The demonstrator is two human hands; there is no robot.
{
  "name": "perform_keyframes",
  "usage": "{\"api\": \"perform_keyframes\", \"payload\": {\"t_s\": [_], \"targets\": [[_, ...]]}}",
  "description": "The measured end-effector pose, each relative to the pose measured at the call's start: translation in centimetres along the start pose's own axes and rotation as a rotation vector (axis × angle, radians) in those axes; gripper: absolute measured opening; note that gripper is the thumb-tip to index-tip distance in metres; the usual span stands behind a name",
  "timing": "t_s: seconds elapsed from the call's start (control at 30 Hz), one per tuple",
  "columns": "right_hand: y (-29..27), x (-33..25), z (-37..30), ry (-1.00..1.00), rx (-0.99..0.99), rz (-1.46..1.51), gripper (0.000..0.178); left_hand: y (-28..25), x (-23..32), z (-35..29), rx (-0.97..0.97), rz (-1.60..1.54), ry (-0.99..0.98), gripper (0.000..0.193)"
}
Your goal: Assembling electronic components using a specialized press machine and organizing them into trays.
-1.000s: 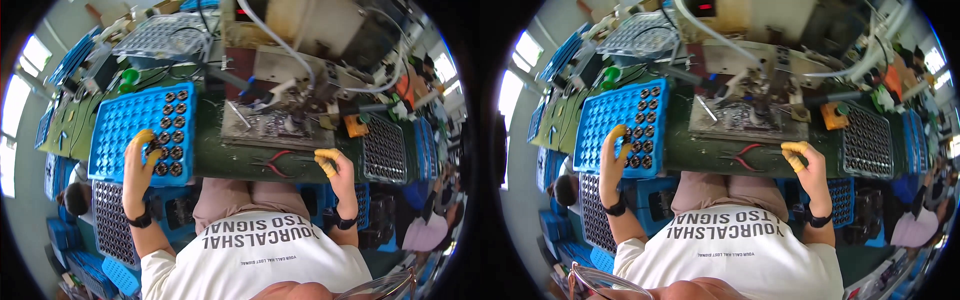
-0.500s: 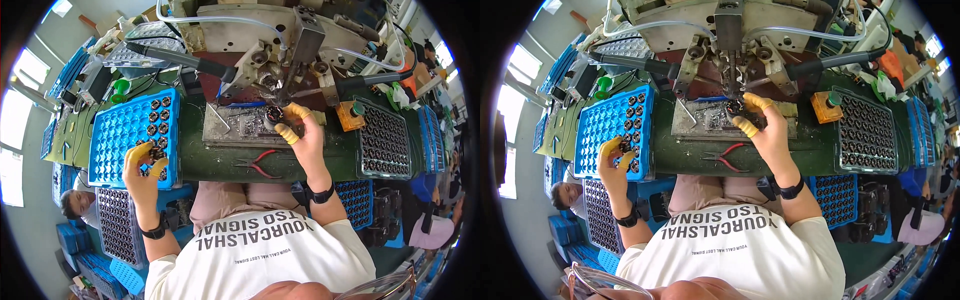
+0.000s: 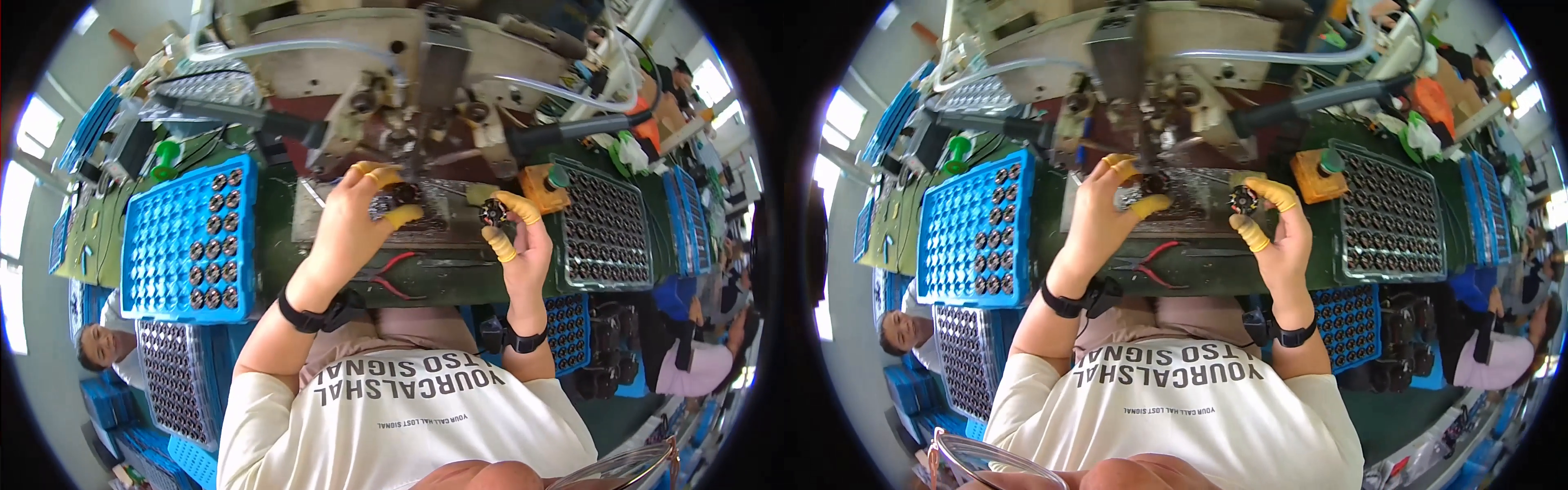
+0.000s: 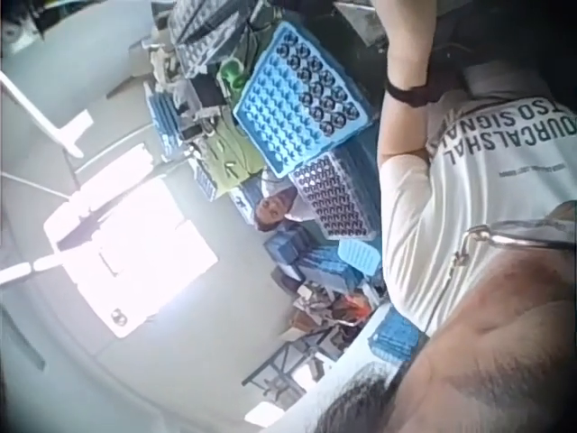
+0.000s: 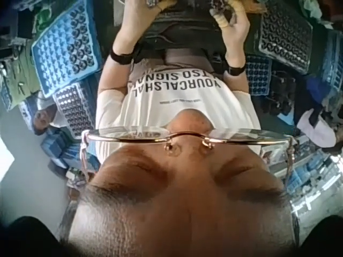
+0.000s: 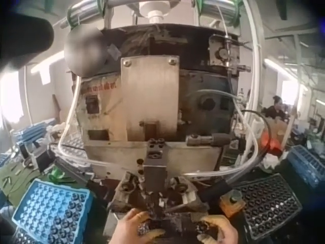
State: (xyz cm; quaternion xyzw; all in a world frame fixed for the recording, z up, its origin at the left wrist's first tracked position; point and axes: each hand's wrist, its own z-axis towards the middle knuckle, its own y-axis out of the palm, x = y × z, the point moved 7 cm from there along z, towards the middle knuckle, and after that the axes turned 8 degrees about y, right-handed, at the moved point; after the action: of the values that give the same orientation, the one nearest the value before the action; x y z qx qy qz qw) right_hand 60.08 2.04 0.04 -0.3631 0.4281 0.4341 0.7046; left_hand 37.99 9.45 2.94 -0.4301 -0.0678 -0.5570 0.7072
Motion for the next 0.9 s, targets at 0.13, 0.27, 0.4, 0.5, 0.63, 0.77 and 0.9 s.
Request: {"api": "perform_keyframes", "payload": {"t_s": [0.13,0.27,0.4,0.5,0.63,0.77,0.9], "targets": [[-0.7,1.5,-0.3,0.094,-0.037,0.136,0.047,0.3,-1.3,0.2,-0.119,-0.037,-0.149,0.050],[-2.3,1.8,0.1,0.067,0.035,0.047,0.043,0.9,-0.7,1.1,-0.204,-0.071,-0.129,0.049],[-4.7,0.0,1.6,-0.136,0.222,-0.463,0.038,1.5,-0.4,0.7,-0.198,0.028,-0.077,0.052],[-6.6,1.9,2.7,-0.223,0.241,-0.714,0.037,1.2,-0.2,0.0,-0.077,0.015,-0.077,0.054],[-7.8,3.8,2.9,-0.181,0.168,-0.780,0.037,0.1,0.0,-1.5,0.063,-0.105,-0.004,0.073],[-10.4,5.9,2.7,-0.260,0.151,-0.901,0.044,-2.6,1.4,-4.1,0.080,0.026,0.106,0.075],[-10.3,6.1,2.7,-0.227,0.132,-0.898,0.046,-6.9,0.7,-9.6,0.160,0.160,0.108,0.060]]}}
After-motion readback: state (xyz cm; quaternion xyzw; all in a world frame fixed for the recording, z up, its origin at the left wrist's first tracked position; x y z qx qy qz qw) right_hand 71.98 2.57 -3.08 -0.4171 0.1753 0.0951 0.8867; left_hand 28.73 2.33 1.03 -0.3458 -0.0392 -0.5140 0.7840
